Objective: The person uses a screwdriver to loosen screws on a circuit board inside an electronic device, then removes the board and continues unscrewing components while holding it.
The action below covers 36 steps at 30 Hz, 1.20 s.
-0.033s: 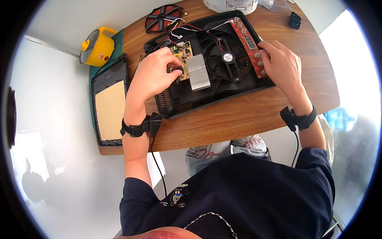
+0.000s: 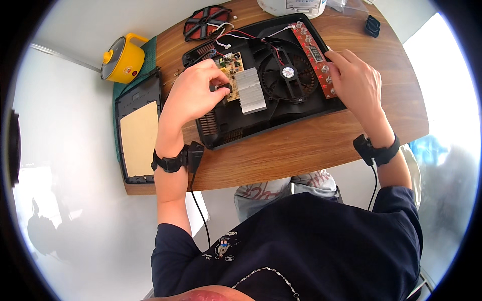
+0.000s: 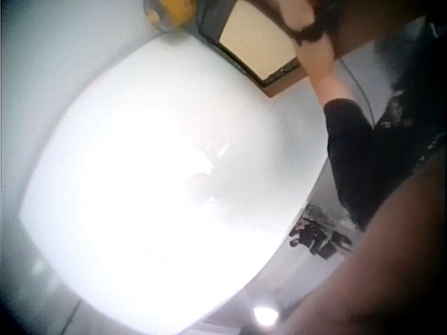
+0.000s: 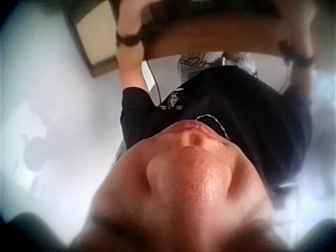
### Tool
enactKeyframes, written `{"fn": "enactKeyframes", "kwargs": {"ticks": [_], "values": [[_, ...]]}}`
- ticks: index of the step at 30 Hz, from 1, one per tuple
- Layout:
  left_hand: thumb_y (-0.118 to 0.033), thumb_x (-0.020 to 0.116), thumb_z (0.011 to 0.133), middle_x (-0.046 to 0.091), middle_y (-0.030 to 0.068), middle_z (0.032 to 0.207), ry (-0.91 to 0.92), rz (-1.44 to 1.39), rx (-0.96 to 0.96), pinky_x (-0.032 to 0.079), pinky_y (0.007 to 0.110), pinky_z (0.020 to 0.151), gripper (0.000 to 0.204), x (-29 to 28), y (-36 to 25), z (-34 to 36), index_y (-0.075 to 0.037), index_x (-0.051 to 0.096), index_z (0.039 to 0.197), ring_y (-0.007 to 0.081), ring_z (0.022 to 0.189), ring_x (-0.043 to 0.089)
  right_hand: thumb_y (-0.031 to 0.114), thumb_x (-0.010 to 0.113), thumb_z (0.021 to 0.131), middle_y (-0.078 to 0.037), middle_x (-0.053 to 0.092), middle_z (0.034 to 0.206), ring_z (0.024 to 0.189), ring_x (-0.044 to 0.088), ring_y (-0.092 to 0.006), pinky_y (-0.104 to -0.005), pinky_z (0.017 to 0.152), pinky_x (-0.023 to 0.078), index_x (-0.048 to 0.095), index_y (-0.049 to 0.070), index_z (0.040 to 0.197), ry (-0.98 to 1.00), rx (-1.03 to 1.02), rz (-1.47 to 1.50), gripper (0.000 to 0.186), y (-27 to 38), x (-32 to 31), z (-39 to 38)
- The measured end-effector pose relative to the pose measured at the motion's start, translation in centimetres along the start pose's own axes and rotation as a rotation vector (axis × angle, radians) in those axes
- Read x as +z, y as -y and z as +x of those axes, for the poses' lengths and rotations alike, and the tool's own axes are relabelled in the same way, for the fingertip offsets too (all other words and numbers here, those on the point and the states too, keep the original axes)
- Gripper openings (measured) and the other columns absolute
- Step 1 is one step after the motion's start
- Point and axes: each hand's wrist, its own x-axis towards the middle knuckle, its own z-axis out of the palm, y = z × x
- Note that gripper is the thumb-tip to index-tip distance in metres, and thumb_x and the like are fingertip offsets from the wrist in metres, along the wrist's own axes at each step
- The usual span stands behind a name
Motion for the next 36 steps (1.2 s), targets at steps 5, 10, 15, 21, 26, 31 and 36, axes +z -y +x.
{"fn": "enactKeyframes", "kwargs": {"ticks": [5,10,15,21,26,31,36], "values": [[-0.010,0.080,0.082,0.065,0.0082,0.089,0.035,-0.119,-0.041,0.054,0.034,0.074,0.018,-1.0,-0.2,0.0,-0.001,0.077,0.097,0.0212,0.080,0.066,0.018,0.077,0.085,-0.003,0.061,0.087,0.073,0.068,-0.0225,-0.0353,0.058,0.054,0.070,0.016,0.119,0.071,-0.373,0.074,0.035,4.8,-1.6,0.5],[-0.012,0.079,0.083,0.065,0.0081,0.089,0.065,-0.202,-0.014,0.054,0.034,0.075,0.018,-1.4,0.1,-0.1,-0.001,0.077,0.097,0.0205,0.080,0.065,0.013,0.080,0.074,-0.001,0.055,0.086,0.067,0.063,-0.0202,-0.0353,0.058,0.052,0.068,0.016,0.125,0.124,-0.635,0.141,0.053,8.9,-0.3,1.3],[-0.015,0.077,0.087,0.069,0.0093,0.092,0.101,-0.263,0.017,0.055,0.034,0.076,0.018,-2.5,1.0,-0.4,-0.001,0.077,0.097,0.0210,0.083,0.068,0.011,0.077,0.074,-0.002,0.055,0.085,0.070,0.064,-0.0198,-0.0353,0.057,0.053,0.067,0.012,0.116,0.033,-0.669,0.176,0.043,9.9,0.0,2.1],[-0.019,0.070,0.096,0.072,0.0075,0.093,-0.350,-0.410,-0.031,0.052,0.029,0.072,0.020,-5.4,1.2,-2.1,-0.002,0.075,0.106,0.0154,0.079,0.066,0.011,0.080,0.079,-0.006,0.065,0.087,0.074,0.067,-0.0276,-0.0369,0.063,0.054,0.069,0.007,0.105,0.018,-0.531,0.378,0.028,10.5,-3.0,4.6],[-0.025,0.068,0.102,0.072,0.0034,0.092,-0.517,-0.573,0.009,0.051,0.025,0.076,0.025,-7.4,1.4,-3.4,-0.003,0.073,0.112,0.0107,0.084,0.065,0.024,0.078,0.092,-0.010,0.071,0.084,0.067,0.064,-0.0234,-0.0336,0.066,0.053,0.073,0.003,0.109,0.063,-0.256,0.528,0.027,9.5,-5.1,6.8],[-0.027,0.066,0.104,0.072,0.0040,0.095,-0.477,-0.580,0.048,0.051,0.026,0.078,0.027,-6.3,1.4,-2.8,-0.003,0.072,0.114,0.0114,0.088,0.066,0.035,0.075,0.096,-0.010,0.072,0.079,0.069,0.065,-0.0180,-0.0331,0.067,0.053,0.073,0.005,0.115,0.165,0.047,0.608,0.035,9.6,-5.2,7.9],[-0.022,0.066,0.102,0.073,0.0075,0.101,-0.359,-0.475,-0.044,0.053,0.030,0.081,0.025,-5.5,1.5,-1.8,-0.001,0.070,0.116,0.0167,0.090,0.068,0.034,0.076,0.095,-0.012,0.072,0.080,0.070,0.066,-0.0242,-0.0358,0.070,0.054,0.073,0.005,0.115,0.111,-0.145,0.540,0.035,8.2,-3.3,8.4]]}}
